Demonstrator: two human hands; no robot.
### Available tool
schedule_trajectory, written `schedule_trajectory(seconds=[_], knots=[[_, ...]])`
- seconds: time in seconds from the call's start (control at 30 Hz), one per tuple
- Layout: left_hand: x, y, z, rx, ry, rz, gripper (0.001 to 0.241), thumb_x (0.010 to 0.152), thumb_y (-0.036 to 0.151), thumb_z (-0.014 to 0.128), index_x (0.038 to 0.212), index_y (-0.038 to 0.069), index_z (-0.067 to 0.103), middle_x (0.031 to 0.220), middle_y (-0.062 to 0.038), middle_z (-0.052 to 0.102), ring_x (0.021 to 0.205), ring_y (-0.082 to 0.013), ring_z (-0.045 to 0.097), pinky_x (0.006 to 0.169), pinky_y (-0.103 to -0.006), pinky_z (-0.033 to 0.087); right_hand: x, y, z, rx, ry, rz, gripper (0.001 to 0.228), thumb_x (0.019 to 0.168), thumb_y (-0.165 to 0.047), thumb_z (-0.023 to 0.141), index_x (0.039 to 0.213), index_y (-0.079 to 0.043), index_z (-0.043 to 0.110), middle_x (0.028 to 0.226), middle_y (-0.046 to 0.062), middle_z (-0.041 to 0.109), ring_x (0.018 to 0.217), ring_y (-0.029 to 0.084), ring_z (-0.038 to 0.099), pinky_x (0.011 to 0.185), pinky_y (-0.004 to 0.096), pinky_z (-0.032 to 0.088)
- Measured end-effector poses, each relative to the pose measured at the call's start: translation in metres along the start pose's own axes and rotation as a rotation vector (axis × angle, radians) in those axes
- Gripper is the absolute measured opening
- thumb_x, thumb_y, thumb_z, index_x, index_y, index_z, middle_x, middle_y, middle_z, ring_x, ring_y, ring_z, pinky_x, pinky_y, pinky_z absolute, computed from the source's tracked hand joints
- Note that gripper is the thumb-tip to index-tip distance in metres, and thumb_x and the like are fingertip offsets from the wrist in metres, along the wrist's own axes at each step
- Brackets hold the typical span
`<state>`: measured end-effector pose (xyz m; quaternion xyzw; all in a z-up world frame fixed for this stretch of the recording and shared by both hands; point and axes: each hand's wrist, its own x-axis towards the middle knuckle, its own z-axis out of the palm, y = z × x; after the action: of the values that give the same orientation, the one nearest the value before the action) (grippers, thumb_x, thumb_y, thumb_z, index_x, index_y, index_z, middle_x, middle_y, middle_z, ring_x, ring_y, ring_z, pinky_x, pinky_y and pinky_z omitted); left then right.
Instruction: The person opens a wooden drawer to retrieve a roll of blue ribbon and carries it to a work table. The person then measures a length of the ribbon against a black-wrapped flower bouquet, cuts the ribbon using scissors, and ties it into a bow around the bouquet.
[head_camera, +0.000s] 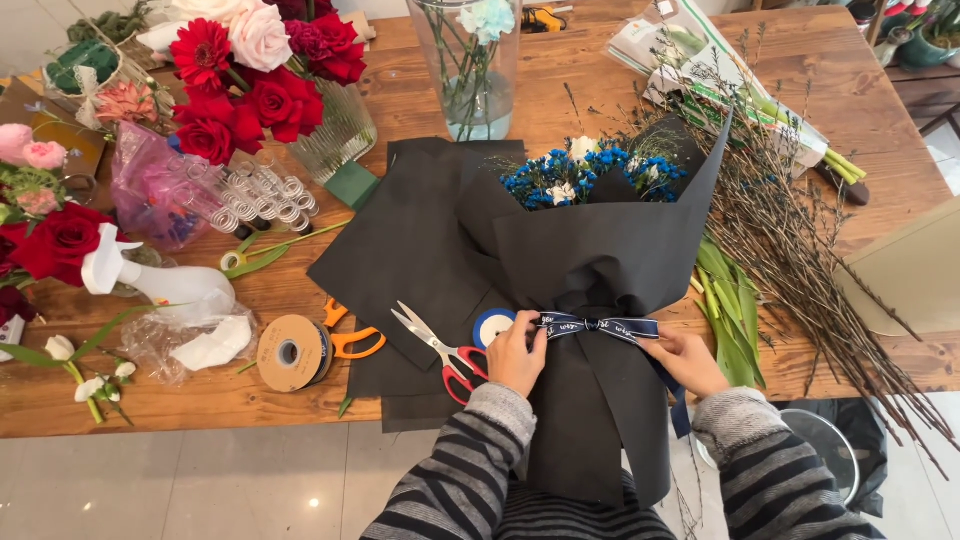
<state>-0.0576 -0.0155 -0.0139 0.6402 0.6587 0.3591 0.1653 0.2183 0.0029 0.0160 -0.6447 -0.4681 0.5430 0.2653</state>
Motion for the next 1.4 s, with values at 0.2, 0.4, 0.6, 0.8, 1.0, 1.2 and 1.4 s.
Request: schedule_trajectory(seconds=[0.2, 0.4, 0.6, 0.8, 1.0, 1.2, 1.4], knots=[[0.002, -0.005, 0.026, 0.186, 0.135, 0.043, 0.020, 0.084, 0.027, 0.070, 0.101, 0.029, 0.061, 0.080, 0.003, 0.075, 0.069, -0.0213, 0.073, 0.069, -0.0345, 0.058, 0.041, 0.054, 0.004, -0.291, 0.171, -0.003, 0.023, 0.091, -0.037, 0.071, 0.108, -0.024, 0.080, 0.075, 0.001, 0.078, 0.082, 0.018, 0.071, 0.080, 0.038, 0.057], [0.001, -0.010, 0.039, -0.025, 0.159, -0.280, 0.009, 0.088, 0.028, 0.062, 0.093, 0.023, 0.058, 0.073, 0.001, 0.074, 0.072, -0.0271, 0.073, 0.070, -0.0437, 0.057, 0.078, 0.105, 0.005, -0.425, 0.285, -0.035, 0.019, 0.091, -0.034, 0.067, 0.095, -0.022, 0.082, 0.071, 0.005, 0.075, 0.085, 0.031, 0.073, 0.079, 0.045, 0.056], [0.001, -0.018, 0.050, -0.101, 0.247, -0.499, 0.007, 0.086, 0.028, 0.058, 0.087, 0.022, 0.061, 0.065, 0.004, 0.073, 0.072, -0.0275, 0.073, 0.071, -0.0438, 0.056, 0.096, 0.112, 0.022, -0.137, 0.445, 0.003, 0.018, 0.090, -0.024, 0.062, 0.089, -0.022, 0.080, 0.069, 0.001, 0.070, 0.075, 0.018, 0.064, 0.068, 0.035, 0.050], [0.002, -0.030, 0.074, -0.144, 0.361, -0.607, 0.007, 0.082, 0.028, 0.059, 0.078, 0.026, 0.064, 0.053, 0.012, 0.067, 0.063, -0.0176, 0.071, 0.067, -0.0339, 0.056, 0.067, 0.077, 0.043, 0.261, 0.580, 0.150, 0.015, 0.085, -0.019, 0.064, 0.082, -0.014, 0.078, 0.062, 0.000, 0.065, 0.061, 0.010, 0.058, 0.053, 0.022, 0.045], [-0.001, -0.031, 0.070, -0.222, 0.331, -0.679, 0.007, 0.082, 0.029, 0.059, 0.080, 0.026, 0.065, 0.053, 0.012, 0.067, 0.061, -0.0132, 0.071, 0.068, -0.0287, 0.055, 0.099, 0.133, 0.026, 0.196, 0.592, 0.143, 0.018, 0.088, -0.031, 0.067, 0.082, -0.017, 0.079, 0.068, 0.003, 0.068, 0.068, 0.013, 0.061, 0.056, 0.030, 0.049], [-0.004, 0.002, 0.037, -0.127, 0.253, -0.556, 0.020, 0.080, 0.040, 0.066, 0.088, 0.022, 0.063, 0.071, 0.003, 0.075, 0.078, -0.0288, 0.073, 0.074, -0.0458, 0.057, 0.100, 0.151, 0.006, -0.015, 0.487, 0.127, 0.025, 0.087, -0.047, 0.070, 0.088, -0.025, 0.081, 0.082, 0.005, 0.071, 0.081, 0.019, 0.064, 0.071, 0.036, 0.052], [0.006, -0.009, 0.030, -0.028, 0.161, -0.593, 0.020, 0.086, 0.033, 0.056, 0.074, 0.018, 0.063, 0.066, -0.003, 0.069, 0.080, -0.0367, 0.071, 0.075, -0.0490, 0.056, 0.092, 0.121, 0.018, 0.213, 0.578, 0.243, 0.022, 0.076, -0.036, 0.071, 0.089, -0.020, 0.080, 0.077, 0.004, 0.071, 0.085, 0.017, 0.064, 0.075, 0.032, 0.048]])
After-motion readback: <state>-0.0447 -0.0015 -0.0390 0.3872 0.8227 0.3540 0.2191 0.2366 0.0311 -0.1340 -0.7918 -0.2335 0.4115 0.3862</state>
